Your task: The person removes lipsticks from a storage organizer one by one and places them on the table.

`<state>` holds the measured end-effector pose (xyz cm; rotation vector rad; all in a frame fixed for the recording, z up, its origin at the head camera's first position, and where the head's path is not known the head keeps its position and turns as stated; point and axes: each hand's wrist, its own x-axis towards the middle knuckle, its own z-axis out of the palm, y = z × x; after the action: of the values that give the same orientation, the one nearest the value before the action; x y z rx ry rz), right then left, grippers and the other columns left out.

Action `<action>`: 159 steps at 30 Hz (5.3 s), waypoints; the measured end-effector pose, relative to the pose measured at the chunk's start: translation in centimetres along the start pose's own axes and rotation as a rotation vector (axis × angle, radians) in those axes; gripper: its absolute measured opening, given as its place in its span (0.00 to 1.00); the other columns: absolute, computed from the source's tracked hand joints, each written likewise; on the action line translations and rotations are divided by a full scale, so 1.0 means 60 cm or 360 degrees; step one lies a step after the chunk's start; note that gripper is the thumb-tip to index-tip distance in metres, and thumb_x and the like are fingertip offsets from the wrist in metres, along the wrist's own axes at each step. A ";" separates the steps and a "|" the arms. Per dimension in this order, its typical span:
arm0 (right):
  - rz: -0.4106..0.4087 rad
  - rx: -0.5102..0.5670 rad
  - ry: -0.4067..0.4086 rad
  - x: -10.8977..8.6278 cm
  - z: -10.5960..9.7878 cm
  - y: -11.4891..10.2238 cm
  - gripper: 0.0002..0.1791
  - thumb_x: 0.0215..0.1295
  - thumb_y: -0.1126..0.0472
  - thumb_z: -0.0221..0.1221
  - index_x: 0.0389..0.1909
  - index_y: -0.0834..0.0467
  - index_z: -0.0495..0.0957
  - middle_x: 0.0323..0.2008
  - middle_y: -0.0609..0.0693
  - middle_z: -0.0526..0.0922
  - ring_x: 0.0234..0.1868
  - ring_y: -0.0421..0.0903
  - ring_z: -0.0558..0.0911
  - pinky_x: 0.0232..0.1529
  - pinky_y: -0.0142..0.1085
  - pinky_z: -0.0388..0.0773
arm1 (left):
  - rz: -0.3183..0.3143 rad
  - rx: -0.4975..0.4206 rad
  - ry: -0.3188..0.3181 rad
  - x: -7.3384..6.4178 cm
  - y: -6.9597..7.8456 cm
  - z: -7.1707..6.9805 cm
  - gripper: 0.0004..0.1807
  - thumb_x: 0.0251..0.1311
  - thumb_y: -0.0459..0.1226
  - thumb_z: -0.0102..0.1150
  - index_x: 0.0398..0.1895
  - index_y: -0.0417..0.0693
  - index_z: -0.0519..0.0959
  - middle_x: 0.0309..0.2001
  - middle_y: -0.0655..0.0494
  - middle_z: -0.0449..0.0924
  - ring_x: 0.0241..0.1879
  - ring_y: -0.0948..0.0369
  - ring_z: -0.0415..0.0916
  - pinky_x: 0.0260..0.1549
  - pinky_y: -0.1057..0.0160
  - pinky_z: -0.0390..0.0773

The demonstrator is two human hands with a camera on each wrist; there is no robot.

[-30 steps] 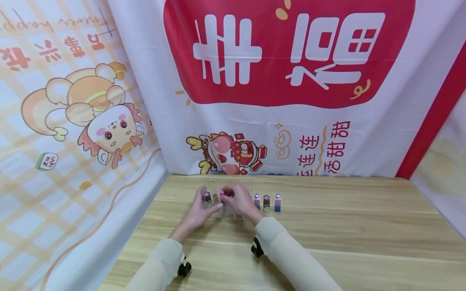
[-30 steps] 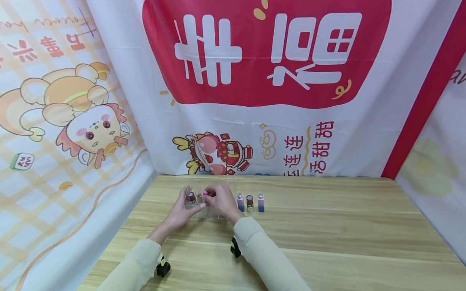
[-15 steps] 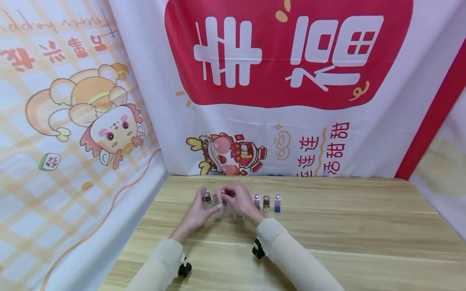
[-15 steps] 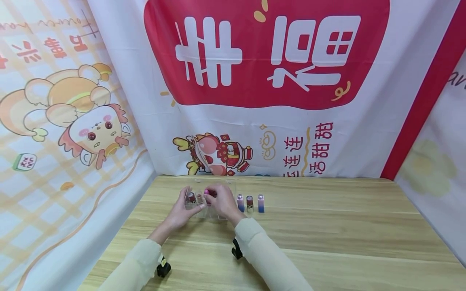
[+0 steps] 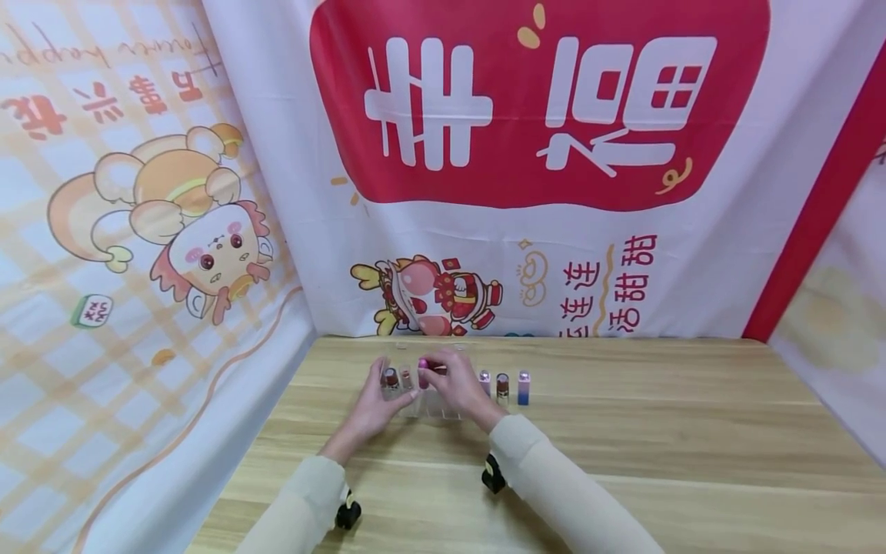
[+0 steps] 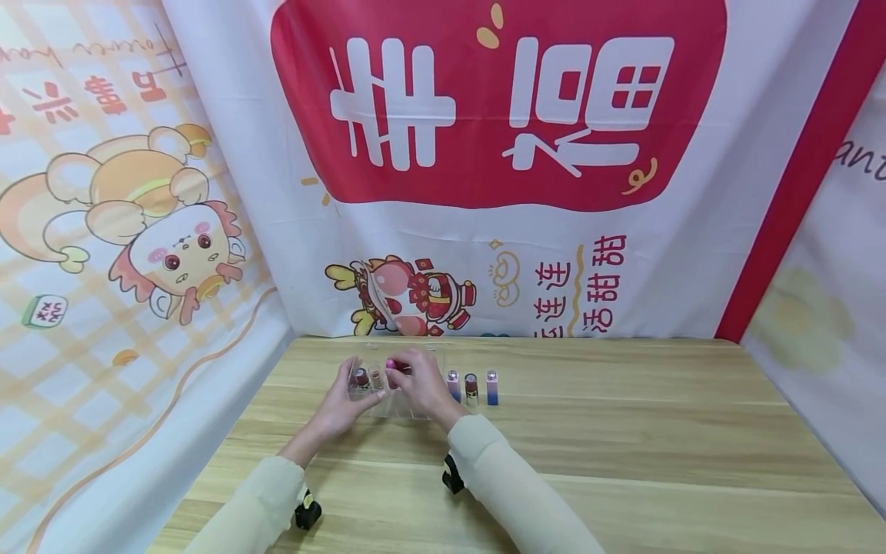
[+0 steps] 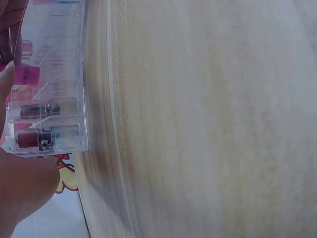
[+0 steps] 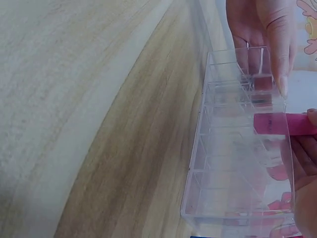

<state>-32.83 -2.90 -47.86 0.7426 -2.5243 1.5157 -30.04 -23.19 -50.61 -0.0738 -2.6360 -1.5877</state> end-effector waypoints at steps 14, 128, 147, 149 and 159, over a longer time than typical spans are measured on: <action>-0.0075 0.0009 0.0054 -0.005 -0.013 -0.001 0.14 0.73 0.60 0.61 0.56 0.55 0.83 0.52 0.49 0.82 0.52 0.45 0.82 0.52 0.30 0.84 | -0.0008 -0.0007 -0.0012 0.003 -0.002 0.000 0.60 0.59 0.46 0.73 0.83 0.48 0.40 0.82 0.41 0.45 0.79 0.40 0.47 0.76 0.38 0.48; -0.0188 -0.0054 -0.0082 -0.093 -0.167 -0.029 0.11 0.70 0.67 0.63 0.50 0.60 0.85 0.44 0.51 0.85 0.43 0.45 0.86 0.46 0.31 0.86 | -0.0018 -0.0036 -0.0016 0.005 -0.001 -0.005 0.59 0.60 0.44 0.73 0.83 0.50 0.40 0.82 0.41 0.45 0.79 0.41 0.47 0.77 0.41 0.47; -0.0113 -0.0073 -0.0051 -0.109 -0.207 -0.023 0.14 0.70 0.65 0.64 0.54 0.60 0.84 0.48 0.52 0.85 0.46 0.48 0.85 0.48 0.32 0.86 | -0.0025 -0.0021 -0.0023 0.006 0.001 -0.004 0.59 0.60 0.44 0.73 0.83 0.47 0.41 0.82 0.41 0.46 0.79 0.42 0.46 0.77 0.41 0.46; -0.0111 -0.0077 -0.0041 -0.110 -0.212 -0.020 0.14 0.70 0.65 0.64 0.54 0.59 0.84 0.48 0.52 0.85 0.47 0.47 0.85 0.48 0.32 0.86 | -0.0027 -0.0023 -0.0023 0.005 0.002 -0.004 0.59 0.60 0.44 0.73 0.83 0.47 0.41 0.82 0.41 0.46 0.79 0.42 0.46 0.78 0.42 0.46; -0.0150 -0.0069 -0.0006 -0.115 -0.230 -0.003 0.08 0.70 0.65 0.63 0.48 0.58 0.85 0.44 0.51 0.85 0.44 0.47 0.85 0.47 0.33 0.87 | -0.0035 -0.0030 -0.0025 0.007 -0.001 -0.003 0.60 0.59 0.46 0.73 0.83 0.48 0.40 0.82 0.42 0.44 0.79 0.42 0.45 0.78 0.42 0.45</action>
<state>-28.87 11.21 -43.12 0.8456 -2.4786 1.4264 -30.45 -23.40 -50.53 -0.0586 -2.6428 -1.6253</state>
